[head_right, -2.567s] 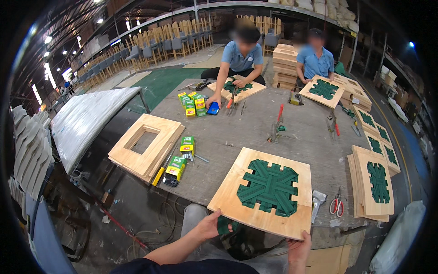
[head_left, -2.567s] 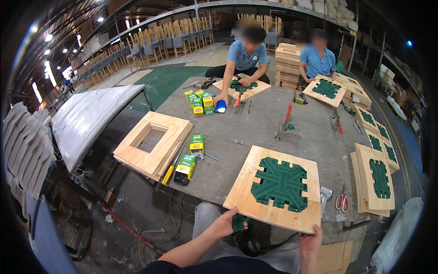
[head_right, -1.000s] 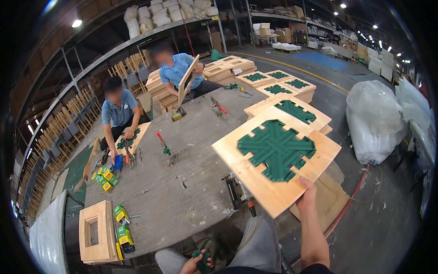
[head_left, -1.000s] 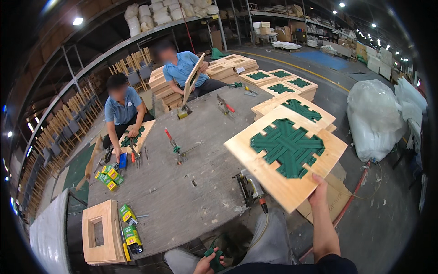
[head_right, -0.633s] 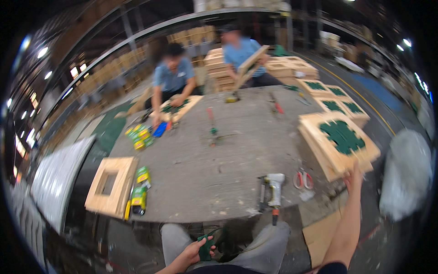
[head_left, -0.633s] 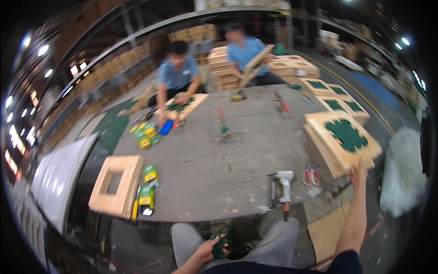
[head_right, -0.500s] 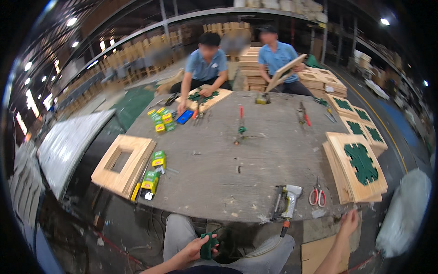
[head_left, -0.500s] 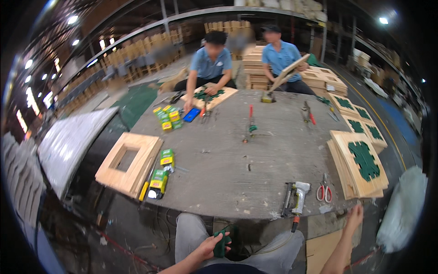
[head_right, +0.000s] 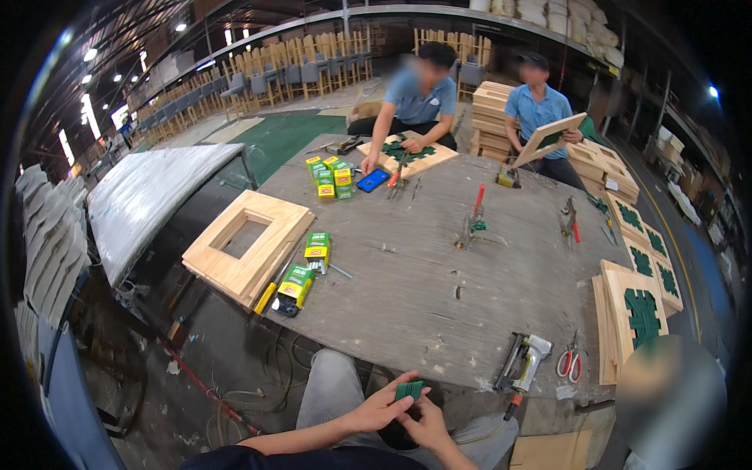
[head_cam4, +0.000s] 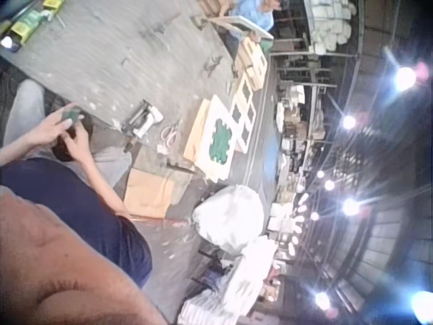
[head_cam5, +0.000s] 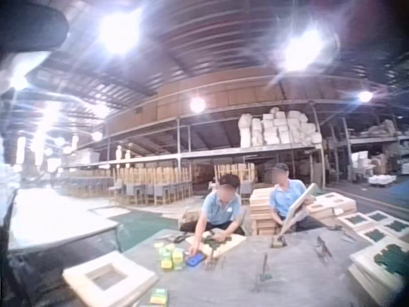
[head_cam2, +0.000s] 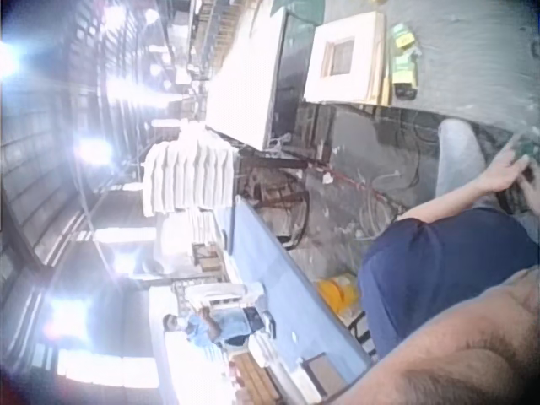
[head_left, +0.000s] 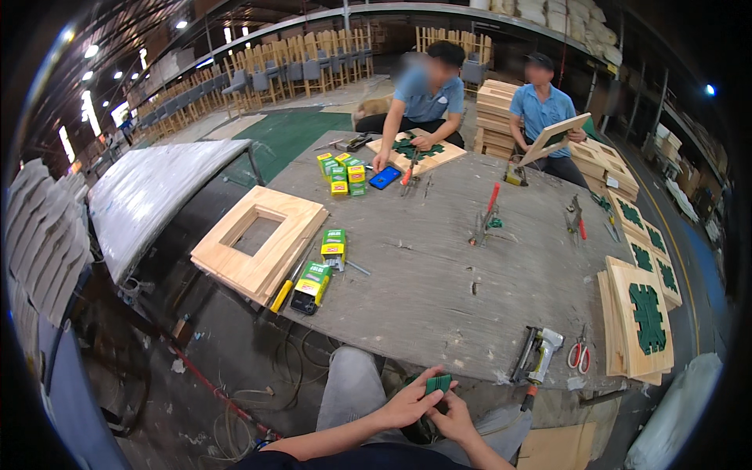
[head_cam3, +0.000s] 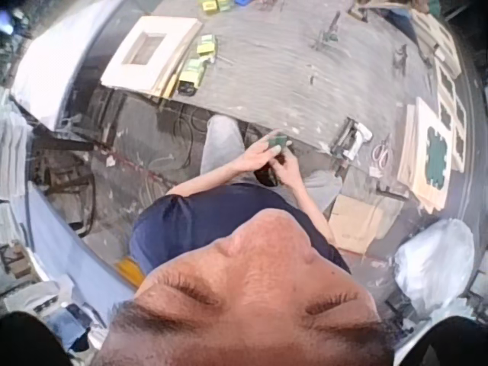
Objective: The person weaves green plastic strips into a wooden frame to create a basket base. They use a staple gun to secure the strips in place and a hammer to adjust the weave. The person works on multiple frames, completing one and starting another.
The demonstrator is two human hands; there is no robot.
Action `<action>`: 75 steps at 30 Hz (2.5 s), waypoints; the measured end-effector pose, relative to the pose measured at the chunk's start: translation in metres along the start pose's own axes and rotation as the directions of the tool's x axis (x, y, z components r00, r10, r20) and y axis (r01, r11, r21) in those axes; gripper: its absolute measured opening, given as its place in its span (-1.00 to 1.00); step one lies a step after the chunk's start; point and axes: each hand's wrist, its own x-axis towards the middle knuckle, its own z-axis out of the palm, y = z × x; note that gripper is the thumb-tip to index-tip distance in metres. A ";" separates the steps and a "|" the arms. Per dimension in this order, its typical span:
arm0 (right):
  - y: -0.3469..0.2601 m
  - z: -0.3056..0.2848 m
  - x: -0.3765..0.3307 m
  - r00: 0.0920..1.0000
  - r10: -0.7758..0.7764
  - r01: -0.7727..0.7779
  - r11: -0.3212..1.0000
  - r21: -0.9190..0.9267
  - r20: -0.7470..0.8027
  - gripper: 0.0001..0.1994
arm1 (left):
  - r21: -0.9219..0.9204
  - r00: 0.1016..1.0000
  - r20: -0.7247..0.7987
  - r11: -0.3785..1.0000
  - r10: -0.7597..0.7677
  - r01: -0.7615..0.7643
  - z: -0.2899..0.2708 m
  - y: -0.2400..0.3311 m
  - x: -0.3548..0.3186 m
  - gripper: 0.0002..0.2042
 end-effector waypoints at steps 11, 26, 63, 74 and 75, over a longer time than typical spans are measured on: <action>-0.023 0.053 0.161 0.986 0.040 -0.055 0.995 -0.085 -0.164 -0.73 | 0.577 0.892 -0.423 0.807 0.159 0.129 -0.182 0.045 -0.047 -0.52; 0.040 0.060 0.190 0.921 -0.315 0.119 0.786 -0.607 -0.227 -0.73 | 0.570 0.573 -0.818 0.074 -0.043 0.819 -0.470 0.024 0.017 0.02; 0.031 0.043 0.174 0.907 -0.176 0.121 0.979 -0.162 -0.383 -0.79 | 0.240 0.738 -0.580 0.938 0.344 -0.249 -0.248 0.344 -0.124 -0.14; 0.045 -0.036 0.051 0.847 0.351 0.171 0.531 0.830 -0.399 -0.89 | -0.281 0.858 -0.379 0.841 0.346 -0.463 -0.145 0.312 -0.055 -0.06; 0.048 -0.047 0.046 0.827 0.356 0.212 0.519 0.828 -0.435 -0.90 | -0.323 0.867 -0.364 0.827 0.341 -0.460 -0.136 0.308 -0.046 -0.06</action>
